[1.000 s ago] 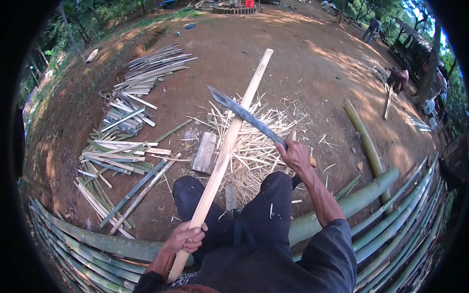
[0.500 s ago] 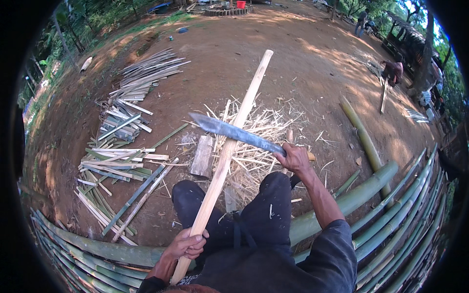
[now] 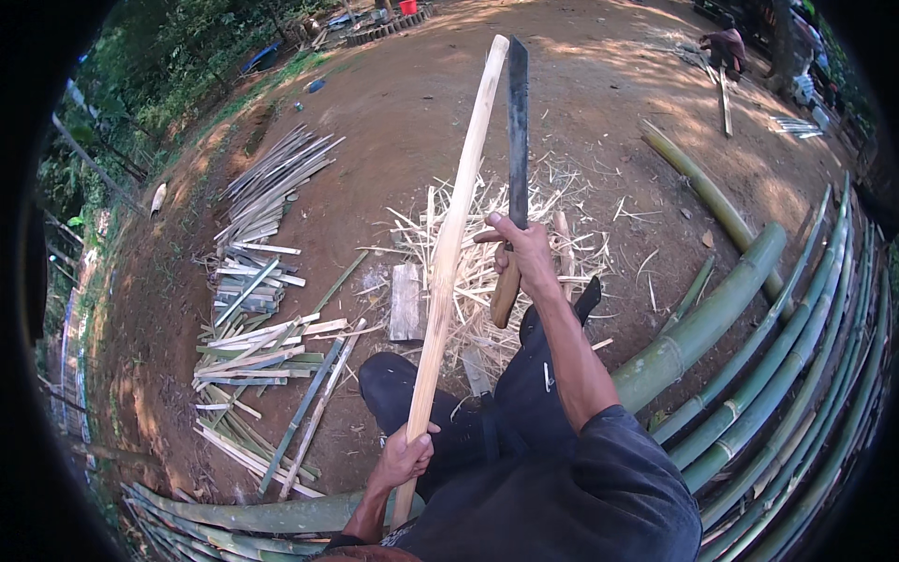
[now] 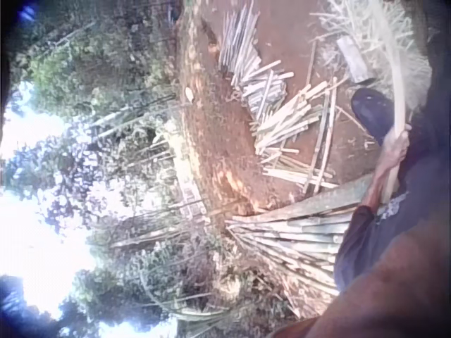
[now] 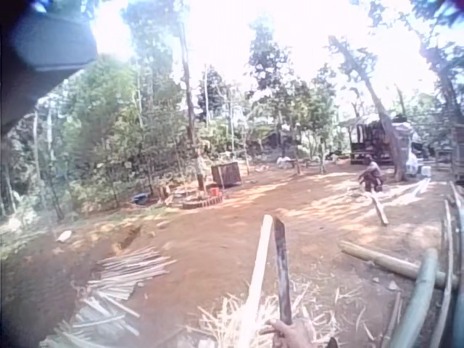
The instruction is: The person sits on the ground and uses a large knife to split long bamboo poles into thin strips. They hold the bamboo vertically and strike it with the knife to separate the material, creating a pile of bamboo strips and shavings.
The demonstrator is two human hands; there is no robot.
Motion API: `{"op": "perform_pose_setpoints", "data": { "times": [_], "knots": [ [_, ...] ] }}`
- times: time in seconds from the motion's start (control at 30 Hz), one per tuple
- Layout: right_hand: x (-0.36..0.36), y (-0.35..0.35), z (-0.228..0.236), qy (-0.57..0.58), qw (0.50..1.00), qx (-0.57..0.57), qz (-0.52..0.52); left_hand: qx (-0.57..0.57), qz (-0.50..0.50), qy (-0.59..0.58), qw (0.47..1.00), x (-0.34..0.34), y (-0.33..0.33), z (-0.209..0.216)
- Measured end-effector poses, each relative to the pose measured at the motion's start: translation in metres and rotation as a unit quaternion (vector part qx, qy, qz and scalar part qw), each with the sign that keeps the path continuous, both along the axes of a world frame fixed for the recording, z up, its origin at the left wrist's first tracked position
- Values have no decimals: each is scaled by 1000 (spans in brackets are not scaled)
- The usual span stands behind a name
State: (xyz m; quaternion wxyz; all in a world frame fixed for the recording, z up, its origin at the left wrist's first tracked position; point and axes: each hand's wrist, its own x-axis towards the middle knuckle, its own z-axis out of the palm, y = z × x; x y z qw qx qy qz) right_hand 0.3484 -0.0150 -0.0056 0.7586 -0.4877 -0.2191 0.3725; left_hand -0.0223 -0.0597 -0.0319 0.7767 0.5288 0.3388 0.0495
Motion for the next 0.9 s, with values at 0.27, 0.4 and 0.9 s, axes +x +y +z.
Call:
{"op": "perform_pose_setpoints", "data": {
  "times": [0.27, 0.4, 0.9],
  "knots": [
    [-21, 1, -3, -4, 1000, 18, 17, 398, 9, 164, 902, 19, -13, -5],
    [-21, -8, -3, 44, 997, 45, 46, 434, 42, 166, 884, 20, -22, -11],
    [-23, -33, -17, 94, 982, 140, 81, 488, 60, 67, 868, 85, 30, -15]
  ]
}}
